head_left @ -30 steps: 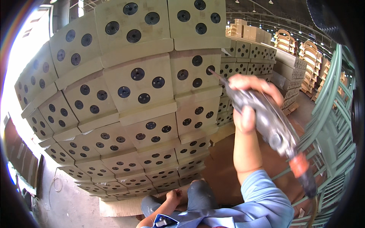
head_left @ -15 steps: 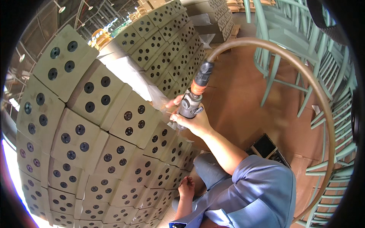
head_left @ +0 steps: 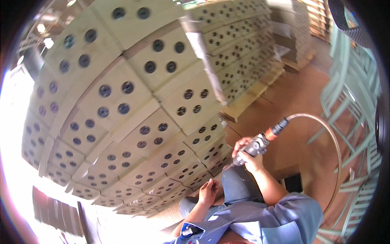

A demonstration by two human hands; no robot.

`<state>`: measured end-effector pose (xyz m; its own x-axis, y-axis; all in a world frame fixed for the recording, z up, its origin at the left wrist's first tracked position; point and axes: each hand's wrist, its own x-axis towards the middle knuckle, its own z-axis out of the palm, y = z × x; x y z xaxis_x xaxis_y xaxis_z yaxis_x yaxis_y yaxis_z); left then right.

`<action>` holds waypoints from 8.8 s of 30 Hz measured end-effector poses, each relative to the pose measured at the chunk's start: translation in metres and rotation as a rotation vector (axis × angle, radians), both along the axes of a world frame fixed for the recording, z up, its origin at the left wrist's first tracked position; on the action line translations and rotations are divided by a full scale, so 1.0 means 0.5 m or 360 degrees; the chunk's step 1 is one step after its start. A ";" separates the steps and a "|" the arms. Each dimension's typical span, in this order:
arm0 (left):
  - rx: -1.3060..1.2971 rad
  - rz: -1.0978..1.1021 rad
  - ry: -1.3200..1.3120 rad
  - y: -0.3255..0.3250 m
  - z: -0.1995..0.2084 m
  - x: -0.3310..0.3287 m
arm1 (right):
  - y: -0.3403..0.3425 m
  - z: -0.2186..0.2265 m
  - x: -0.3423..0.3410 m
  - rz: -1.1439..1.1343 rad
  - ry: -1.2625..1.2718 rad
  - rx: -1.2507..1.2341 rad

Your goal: The person uses a pneumatic screwdriver to drive screws into pre-drilled holes on stacked beige panels. They repeatedly pick screws from a nearby box and fasten them into the panels, working methodically across the surface.

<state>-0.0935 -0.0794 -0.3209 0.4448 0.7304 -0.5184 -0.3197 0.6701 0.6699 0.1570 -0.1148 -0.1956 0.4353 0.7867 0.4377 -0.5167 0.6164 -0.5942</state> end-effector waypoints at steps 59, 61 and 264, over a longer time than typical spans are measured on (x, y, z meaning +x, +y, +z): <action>0.0957 0.0284 -0.1008 0.240 0.756 -0.012 | 0.157 0.562 -0.280 -0.0774 -0.1676 0.1788; 0.0994 0.0249 -0.1003 0.245 0.753 -0.017 | 0.166 0.567 -0.280 -0.0775 -0.1705 0.1892; 0.1044 -0.0187 -0.1264 0.290 0.774 0.019 | 0.111 0.573 -0.229 -0.0762 -0.1341 0.1976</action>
